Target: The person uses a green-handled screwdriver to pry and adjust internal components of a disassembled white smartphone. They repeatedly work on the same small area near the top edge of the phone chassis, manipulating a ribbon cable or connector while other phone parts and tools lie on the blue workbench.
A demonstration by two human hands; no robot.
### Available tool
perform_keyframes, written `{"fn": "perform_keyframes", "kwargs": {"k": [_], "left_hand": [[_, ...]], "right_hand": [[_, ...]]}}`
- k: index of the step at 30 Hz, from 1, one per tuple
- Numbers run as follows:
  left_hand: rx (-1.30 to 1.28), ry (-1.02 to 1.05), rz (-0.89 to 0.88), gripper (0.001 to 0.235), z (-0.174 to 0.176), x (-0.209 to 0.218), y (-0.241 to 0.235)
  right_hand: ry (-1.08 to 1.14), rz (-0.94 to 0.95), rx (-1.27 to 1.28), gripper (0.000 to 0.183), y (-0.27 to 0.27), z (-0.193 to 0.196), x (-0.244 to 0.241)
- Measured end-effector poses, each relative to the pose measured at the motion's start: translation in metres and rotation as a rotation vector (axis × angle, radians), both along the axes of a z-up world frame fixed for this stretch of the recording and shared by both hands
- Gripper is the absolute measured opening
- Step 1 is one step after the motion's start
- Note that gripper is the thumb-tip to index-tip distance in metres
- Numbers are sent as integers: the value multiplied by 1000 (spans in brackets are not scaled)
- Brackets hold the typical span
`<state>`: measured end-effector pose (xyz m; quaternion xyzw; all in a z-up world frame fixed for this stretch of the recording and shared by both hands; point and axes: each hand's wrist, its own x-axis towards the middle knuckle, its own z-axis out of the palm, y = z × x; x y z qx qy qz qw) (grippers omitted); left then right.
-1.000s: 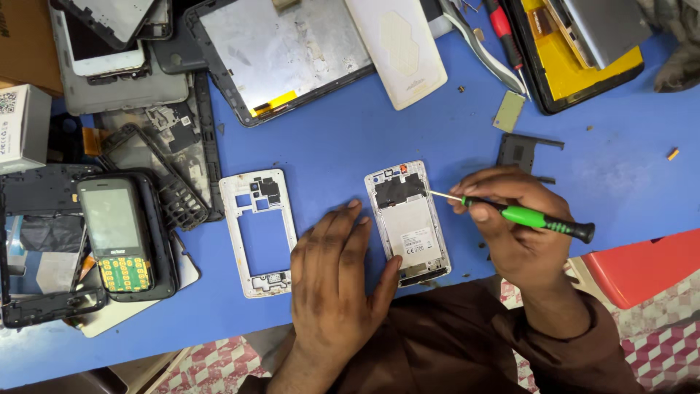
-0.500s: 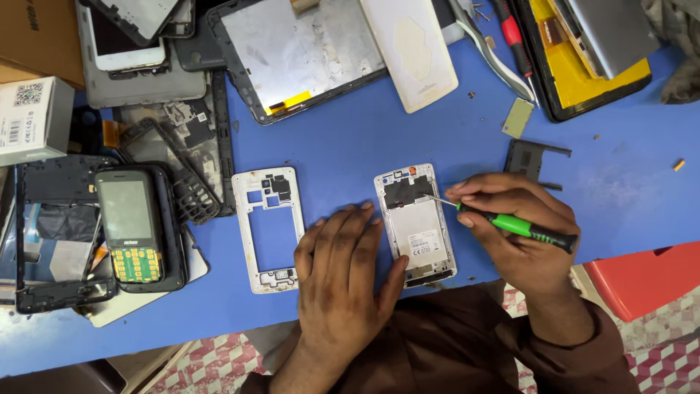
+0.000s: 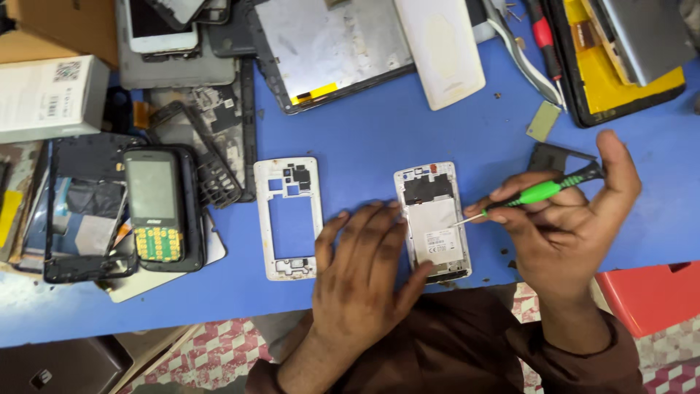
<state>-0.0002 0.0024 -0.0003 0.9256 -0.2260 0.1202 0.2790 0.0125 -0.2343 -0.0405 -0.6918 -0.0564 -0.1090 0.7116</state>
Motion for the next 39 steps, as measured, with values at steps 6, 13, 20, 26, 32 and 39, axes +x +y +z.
{"fn": "perform_keyframes", "kwargs": {"k": [6,13,20,26,32,39], "left_hand": [[88,96,-203,89,7,4,3],[131,106,-185,96,3,0,2],[166,35,-204,102,17,8,-4],[253,-62,-267,104,42,25,-2],[306,-9,-340,44,52,82,4],[207,51,-417,27,30,142,0]], "right_hand": [[-144,-103,-221,78,-7,-15,-11],[-161,-110,-159,74,-13,-30,-15],[-276,-47,-29,69,-23,13,20],[-421,100,-143,64,-9,32,75],[-485,167,-197,56,-7,29,105],[-511,129,-304,49,-17,21,114]]}}
